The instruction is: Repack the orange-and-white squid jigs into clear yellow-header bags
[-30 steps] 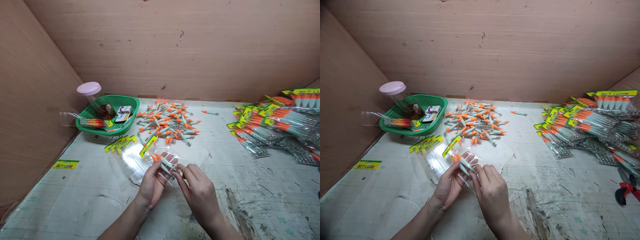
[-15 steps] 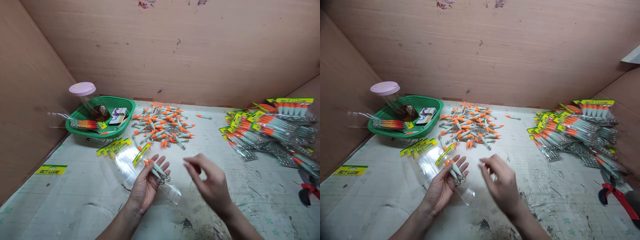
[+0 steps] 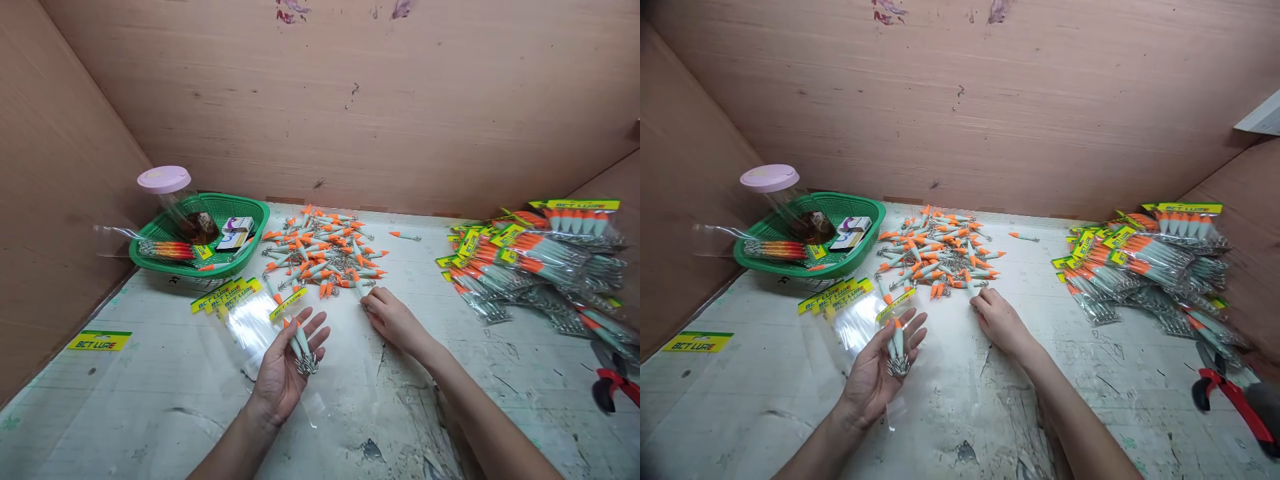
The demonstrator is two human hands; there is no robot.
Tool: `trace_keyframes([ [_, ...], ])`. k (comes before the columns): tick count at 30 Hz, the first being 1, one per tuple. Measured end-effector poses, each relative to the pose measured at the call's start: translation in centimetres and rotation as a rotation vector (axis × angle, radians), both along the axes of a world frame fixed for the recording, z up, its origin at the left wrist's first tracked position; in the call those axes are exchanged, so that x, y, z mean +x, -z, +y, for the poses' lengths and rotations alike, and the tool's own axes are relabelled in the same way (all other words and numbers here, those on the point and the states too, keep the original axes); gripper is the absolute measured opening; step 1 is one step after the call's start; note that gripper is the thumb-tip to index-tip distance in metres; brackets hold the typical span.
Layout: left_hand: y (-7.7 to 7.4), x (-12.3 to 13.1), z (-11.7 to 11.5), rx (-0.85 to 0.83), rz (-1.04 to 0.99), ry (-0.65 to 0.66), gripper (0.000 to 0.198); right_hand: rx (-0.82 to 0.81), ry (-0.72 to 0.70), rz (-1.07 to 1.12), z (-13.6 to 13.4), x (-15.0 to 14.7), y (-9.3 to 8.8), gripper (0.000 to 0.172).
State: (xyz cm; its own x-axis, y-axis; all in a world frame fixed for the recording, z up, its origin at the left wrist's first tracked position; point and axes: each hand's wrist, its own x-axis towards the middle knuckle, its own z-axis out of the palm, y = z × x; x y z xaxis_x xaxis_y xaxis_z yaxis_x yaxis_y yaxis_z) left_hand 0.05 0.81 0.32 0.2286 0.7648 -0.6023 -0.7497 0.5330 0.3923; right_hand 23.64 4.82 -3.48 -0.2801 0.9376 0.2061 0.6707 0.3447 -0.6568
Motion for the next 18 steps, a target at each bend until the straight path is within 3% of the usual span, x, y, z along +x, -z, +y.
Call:
trace_keyframes([
  [4, 0.0, -0.1, -0.2, 0.011, 0.015, 0.015, 0.028, -0.060, 0.018, 0.260, -3.0, 0.1, -0.9, 0.009],
  [7, 0.0, 0.0, -0.4, 0.012, 0.035, 0.016, 0.027, -0.110, 0.042, 0.482, -5.8, -0.7, -1.9, 0.024],
  [10, 0.0, 0.1, -0.5, 0.017, 0.048, 0.018, 0.027, -0.253, 0.013, 0.928, -8.2, -1.8, -2.8, 0.036],
  [13, 0.1, 0.2, -0.4, 0.027, 0.054, 0.019, 0.026, -0.429, -0.075, 1.365, -9.6, -2.4, -3.6, 0.035],
  [15, 0.1, 0.2, -0.4, 0.032, 0.053, 0.016, 0.026, -0.451, -0.171, 1.354, -10.1, -2.4, -4.4, 0.034],
  [18, 0.3, 0.3, -0.5, 0.044, 0.044, 0.015, 0.025, -0.441, -0.336, 0.935, -10.5, -2.3, -6.4, 0.028],
])
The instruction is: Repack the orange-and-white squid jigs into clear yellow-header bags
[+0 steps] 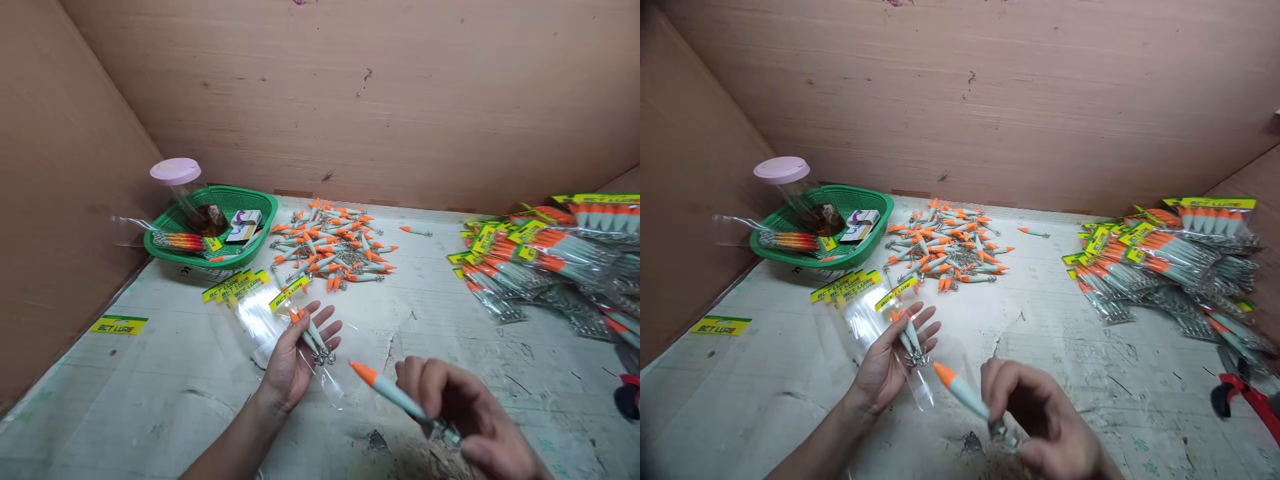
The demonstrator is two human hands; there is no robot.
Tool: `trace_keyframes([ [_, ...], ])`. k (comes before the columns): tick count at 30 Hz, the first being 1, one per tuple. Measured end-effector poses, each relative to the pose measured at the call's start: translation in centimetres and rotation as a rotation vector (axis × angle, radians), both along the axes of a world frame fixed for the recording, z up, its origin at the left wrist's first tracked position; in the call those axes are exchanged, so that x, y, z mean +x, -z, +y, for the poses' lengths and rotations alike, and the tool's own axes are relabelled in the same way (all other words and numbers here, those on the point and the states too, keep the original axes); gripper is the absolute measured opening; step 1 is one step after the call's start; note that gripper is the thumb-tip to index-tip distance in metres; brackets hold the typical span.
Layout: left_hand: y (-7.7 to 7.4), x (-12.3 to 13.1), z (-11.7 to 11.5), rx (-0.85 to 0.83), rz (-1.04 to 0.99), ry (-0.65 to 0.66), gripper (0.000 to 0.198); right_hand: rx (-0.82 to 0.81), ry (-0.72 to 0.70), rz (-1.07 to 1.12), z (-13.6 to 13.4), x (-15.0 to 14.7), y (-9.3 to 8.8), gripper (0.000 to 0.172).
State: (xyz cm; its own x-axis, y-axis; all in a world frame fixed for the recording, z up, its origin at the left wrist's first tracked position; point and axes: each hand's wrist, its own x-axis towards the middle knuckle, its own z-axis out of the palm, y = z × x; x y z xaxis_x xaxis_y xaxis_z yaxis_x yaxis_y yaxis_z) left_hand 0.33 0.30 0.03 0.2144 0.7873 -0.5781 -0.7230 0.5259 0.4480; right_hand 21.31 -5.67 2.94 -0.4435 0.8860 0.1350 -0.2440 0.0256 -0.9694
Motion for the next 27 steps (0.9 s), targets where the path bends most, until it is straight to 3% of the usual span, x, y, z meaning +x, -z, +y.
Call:
trace_keyframes([
  [3, 0.2, 0.1, -0.1, 0.019, -0.010, 0.015, 0.023, 0.233, -0.172, -0.518, -0.2, -0.7, -2.4, 0.014],
  [4, 0.3, 0.1, -0.1, 0.027, -0.011, 0.017, 0.021, 0.321, -0.180, -0.649, -0.3, -1.2, -2.9, 0.017],
  [8, 0.5, 0.1, -0.1, 0.069, 0.004, 0.011, 0.017, 0.585, -0.043, -0.935, -1.2, -2.8, -3.6, 0.034],
  [12, 0.6, 0.0, -0.1, 0.060, -0.002, 0.023, 0.017, 0.697, 0.008, -0.983, -1.3, -2.9, -2.9, 0.033],
  [16, 0.7, 0.1, -0.4, 0.041, -0.018, 0.140, 0.023, 0.832, 0.060, -1.016, -0.2, -2.4, -1.6, 0.032],
  [20, 0.5, 0.3, -0.8, 0.059, -0.025, 0.209, 0.030, 0.969, 0.230, -1.078, 0.4, -2.6, -0.1, 0.027],
  [27, 0.3, 0.2, -0.7, 0.082, -0.021, 0.210, 0.033, 1.000, 0.529, -1.051, -0.1, -3.4, 1.3, 0.019],
])
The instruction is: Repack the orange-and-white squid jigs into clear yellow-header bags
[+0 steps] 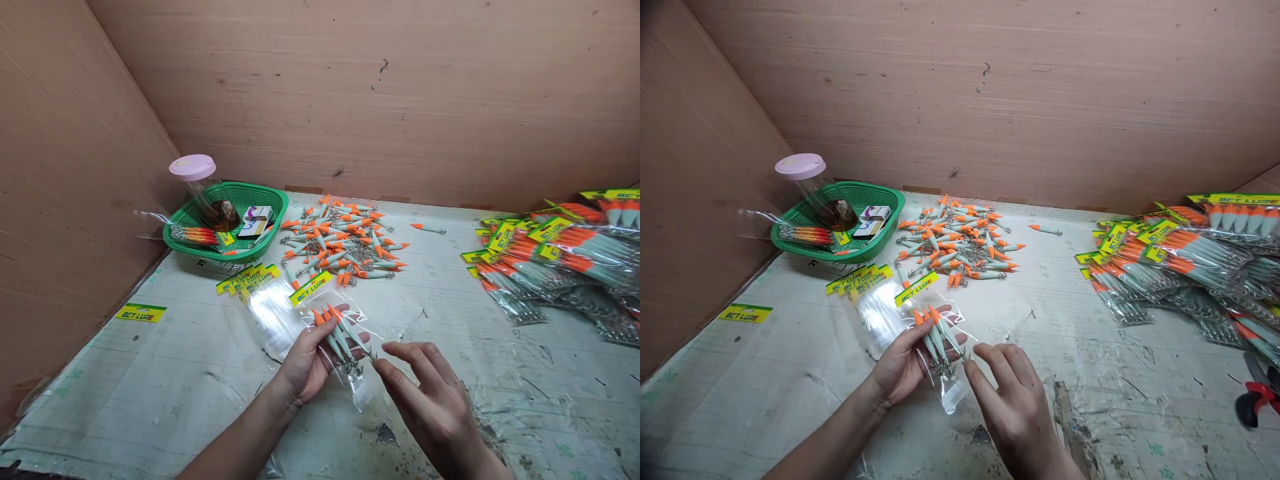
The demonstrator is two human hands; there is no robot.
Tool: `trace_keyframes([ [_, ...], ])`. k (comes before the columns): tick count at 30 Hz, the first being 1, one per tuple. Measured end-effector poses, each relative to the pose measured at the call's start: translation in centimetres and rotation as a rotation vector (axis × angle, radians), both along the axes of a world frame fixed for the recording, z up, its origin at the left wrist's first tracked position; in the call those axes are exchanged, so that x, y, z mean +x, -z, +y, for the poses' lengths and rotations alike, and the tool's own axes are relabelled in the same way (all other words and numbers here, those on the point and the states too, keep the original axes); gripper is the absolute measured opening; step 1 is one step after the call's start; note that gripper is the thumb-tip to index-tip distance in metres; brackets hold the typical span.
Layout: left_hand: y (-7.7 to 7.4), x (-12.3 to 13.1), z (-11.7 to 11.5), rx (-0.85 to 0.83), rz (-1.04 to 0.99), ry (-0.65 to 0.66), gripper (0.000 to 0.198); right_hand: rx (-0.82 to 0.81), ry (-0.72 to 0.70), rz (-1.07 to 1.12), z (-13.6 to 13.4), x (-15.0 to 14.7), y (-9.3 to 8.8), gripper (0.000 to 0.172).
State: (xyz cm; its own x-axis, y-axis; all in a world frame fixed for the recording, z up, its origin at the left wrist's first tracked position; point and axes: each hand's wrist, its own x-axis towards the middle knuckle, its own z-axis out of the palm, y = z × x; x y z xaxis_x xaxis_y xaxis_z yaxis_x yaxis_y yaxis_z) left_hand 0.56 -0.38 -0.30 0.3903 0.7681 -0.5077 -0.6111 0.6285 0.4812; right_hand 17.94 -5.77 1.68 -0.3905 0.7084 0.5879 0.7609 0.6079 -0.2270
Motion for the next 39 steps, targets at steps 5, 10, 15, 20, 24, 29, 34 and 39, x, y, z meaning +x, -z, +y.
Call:
trace_keyframes([
  [5, 0.2, 0.2, -0.3, -0.017, -0.017, 0.009, 0.036, 0.036, -0.038, -0.020, -0.2, -1.0, 0.4, 0.021],
  [10, 0.5, 0.3, -0.2, -0.098, 0.026, -0.055, 0.037, -0.055, -0.121, 0.151, 1.7, 0.2, -0.7, 0.017],
  [15, 0.1, 0.0, 0.4, -0.091, 0.040, -0.081, 0.034, -0.173, 0.252, -0.003, 9.2, 4.2, 1.5, 0.007],
  [20, -0.2, 0.0, 0.6, -0.087, 0.072, -0.102, 0.035, -0.270, 0.322, -0.158, 14.6, 4.5, 5.1, 0.020],
  [24, -0.4, -0.2, 0.9, -0.100, 0.093, -0.131, 0.035, -0.303, 0.348, -0.207, 12.9, 4.2, 5.5, 0.017],
  [29, -0.4, -0.7, 1.2, -0.107, 0.091, -0.151, 0.033, -0.379, 0.240, -0.162, 7.8, 5.0, 5.1, 0.007],
  [34, -0.5, -0.9, 1.4, -0.101, 0.089, -0.193, 0.035, -0.418, -0.035, -0.092, 5.7, 6.1, 5.3, 0.028],
  [39, -0.7, -0.6, 1.5, -0.102, 0.089, -0.229, 0.042, -0.388, -0.120, -0.009, 5.1, 6.5, 4.2, 0.024],
])
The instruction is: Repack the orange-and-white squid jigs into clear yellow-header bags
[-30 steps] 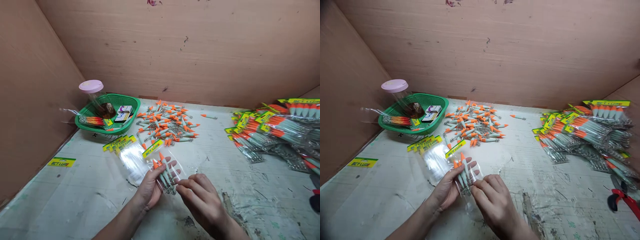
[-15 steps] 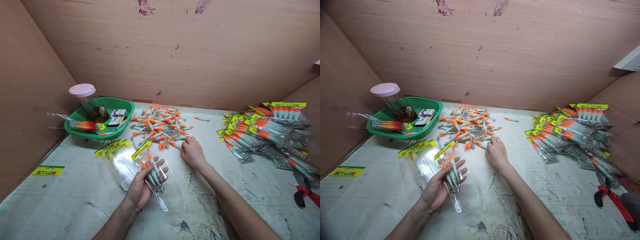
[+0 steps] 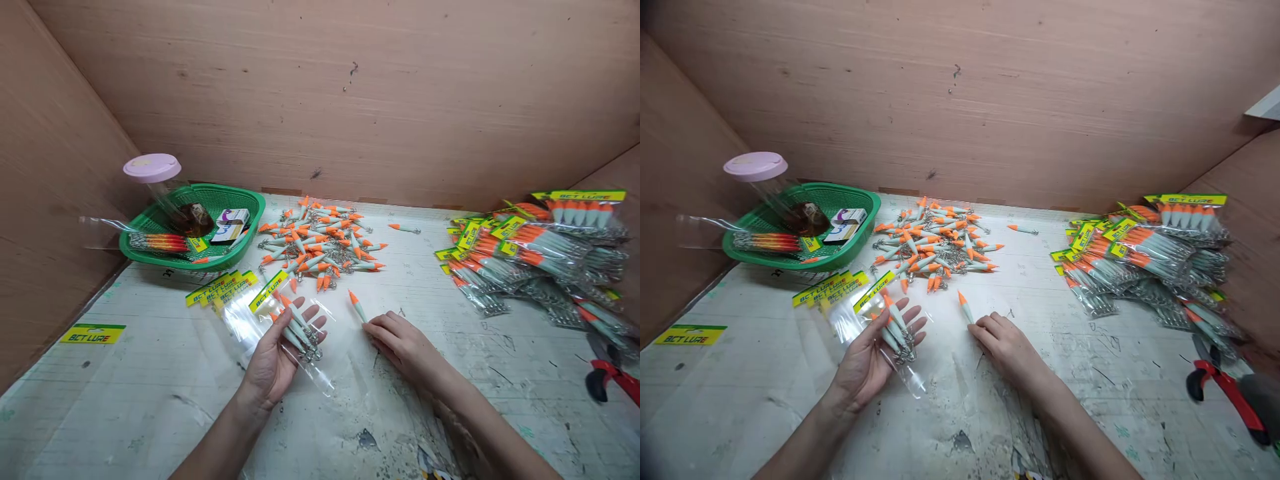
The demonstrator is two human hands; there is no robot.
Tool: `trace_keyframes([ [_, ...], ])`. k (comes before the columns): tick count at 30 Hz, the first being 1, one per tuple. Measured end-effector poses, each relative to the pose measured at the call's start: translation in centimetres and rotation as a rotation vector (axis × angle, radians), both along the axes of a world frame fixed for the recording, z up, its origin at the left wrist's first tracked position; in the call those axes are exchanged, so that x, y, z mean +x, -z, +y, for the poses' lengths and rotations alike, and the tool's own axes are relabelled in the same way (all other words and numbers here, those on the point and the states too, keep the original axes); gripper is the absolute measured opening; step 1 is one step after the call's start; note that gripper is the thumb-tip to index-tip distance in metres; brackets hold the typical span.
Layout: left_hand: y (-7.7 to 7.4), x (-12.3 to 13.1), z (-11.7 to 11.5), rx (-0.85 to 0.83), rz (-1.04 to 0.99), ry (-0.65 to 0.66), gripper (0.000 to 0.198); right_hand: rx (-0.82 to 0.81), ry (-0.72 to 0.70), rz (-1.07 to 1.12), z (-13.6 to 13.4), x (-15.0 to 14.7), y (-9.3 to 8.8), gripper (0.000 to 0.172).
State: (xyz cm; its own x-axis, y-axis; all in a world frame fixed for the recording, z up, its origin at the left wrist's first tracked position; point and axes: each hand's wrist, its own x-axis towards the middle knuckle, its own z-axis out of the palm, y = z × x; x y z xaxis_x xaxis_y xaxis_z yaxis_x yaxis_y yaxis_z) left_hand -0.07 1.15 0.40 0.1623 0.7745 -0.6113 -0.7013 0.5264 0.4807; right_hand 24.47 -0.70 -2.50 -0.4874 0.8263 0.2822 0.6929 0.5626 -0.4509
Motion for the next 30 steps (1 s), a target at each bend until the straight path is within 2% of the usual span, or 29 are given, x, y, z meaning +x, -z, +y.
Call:
trace_keyframes([
  [3, 0.2, 0.1, 0.0, 0.017, -0.017, 0.012, 0.045, -0.076, -0.021, 0.140, -1.7, 0.4, -3.7, 0.023],
  [5, 0.3, 0.1, 0.0, 0.027, -0.030, 0.022, 0.043, -0.304, -0.157, 0.326, -2.9, 0.4, -6.6, 0.025],
  [7, 0.5, 0.0, -0.1, 0.033, -0.043, 0.042, 0.039, -0.474, -0.313, 0.303, -3.8, 0.0, -8.8, 0.030],
  [9, 0.7, 0.0, -0.3, 0.036, -0.066, 0.073, 0.036, -0.483, -0.342, 0.192, -4.2, -1.1, -9.5, 0.032],
  [14, 0.8, 0.1, -0.7, 0.067, -0.116, 0.136, 0.032, -0.115, -0.162, 0.118, -3.8, -4.5, -7.7, 0.025],
  [18, 1.0, 0.2, -0.6, 0.046, -0.122, 0.095, 0.028, -0.083, -0.140, 0.117, -3.9, -5.1, -7.0, 0.024],
  [20, 1.1, 0.2, -0.4, 0.030, -0.105, 0.041, 0.028, -0.080, -0.079, 0.118, -4.0, -4.7, -6.3, 0.023],
  [23, 1.3, 0.1, -0.1, 0.017, -0.079, -0.036, 0.026, -0.038, 0.042, 0.161, -3.9, -3.7, -3.7, 0.018],
  [27, 1.1, 0.0, -0.1, 0.006, -0.068, -0.060, 0.023, 0.096, 0.207, 0.343, -3.4, -2.6, 0.5, 0.014],
  [30, 0.9, 0.1, -0.3, 0.004, -0.048, -0.050, 0.024, 0.111, 0.299, 0.365, -3.2, -1.8, 1.6, 0.012],
])
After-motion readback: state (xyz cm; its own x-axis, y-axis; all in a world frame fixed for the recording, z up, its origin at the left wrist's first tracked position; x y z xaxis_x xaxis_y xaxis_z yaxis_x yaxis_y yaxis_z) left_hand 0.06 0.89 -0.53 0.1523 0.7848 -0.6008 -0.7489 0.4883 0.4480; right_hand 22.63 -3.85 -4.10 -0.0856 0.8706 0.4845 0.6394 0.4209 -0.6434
